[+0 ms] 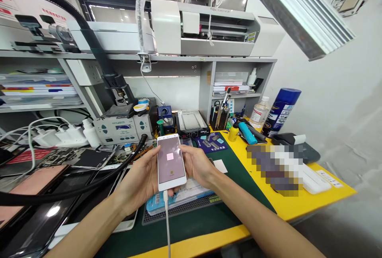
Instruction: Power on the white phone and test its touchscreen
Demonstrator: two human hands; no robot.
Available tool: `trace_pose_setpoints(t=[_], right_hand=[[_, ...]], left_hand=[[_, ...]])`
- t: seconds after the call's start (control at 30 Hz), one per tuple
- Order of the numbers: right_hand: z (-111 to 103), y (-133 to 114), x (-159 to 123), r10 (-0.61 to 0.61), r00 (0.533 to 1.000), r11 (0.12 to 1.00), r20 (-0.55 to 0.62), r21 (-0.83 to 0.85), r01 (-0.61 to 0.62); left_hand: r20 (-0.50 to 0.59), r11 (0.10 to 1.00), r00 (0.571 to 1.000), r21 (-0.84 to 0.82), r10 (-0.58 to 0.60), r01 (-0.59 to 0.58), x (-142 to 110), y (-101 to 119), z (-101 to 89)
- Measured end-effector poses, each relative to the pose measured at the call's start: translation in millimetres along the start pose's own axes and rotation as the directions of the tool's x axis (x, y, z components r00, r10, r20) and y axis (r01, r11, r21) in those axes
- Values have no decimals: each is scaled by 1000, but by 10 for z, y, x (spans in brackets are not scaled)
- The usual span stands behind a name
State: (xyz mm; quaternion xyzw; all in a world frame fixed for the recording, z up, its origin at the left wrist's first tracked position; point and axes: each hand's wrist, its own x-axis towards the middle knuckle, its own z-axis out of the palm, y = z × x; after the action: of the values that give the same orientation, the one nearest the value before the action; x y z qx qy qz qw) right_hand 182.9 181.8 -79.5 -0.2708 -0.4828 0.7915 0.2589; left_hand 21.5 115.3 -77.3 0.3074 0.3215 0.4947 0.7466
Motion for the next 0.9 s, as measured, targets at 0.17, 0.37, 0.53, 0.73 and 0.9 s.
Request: trace_pose_setpoints(t=[0.17, 0.37, 0.53, 0.73, 0.9], right_hand=[[31, -13, -21, -34, 999, 999, 15, -17, 34], [-26, -13, 16, -238, 956, 965, -172, -157, 211], [8, 126, -15, -413, 894, 840, -173, -451, 301], [311, 309, -54, -521, 854, 398, 6, -883, 249], [466, 340, 53, -499, 866, 265, 21, -948, 175]], left_hand=[[29, 1000, 1000, -28, 1, -1, -32, 36, 12], [-111, 991, 986, -47, 123, -129, -48, 196, -35], [-291, 948, 909, -15, 300, -318, -17, 277, -91], [-307, 922, 893, -100, 329, -374, 6, 260, -103], [-273, 920, 909, -146, 315, -363, 27, 217, -119]])
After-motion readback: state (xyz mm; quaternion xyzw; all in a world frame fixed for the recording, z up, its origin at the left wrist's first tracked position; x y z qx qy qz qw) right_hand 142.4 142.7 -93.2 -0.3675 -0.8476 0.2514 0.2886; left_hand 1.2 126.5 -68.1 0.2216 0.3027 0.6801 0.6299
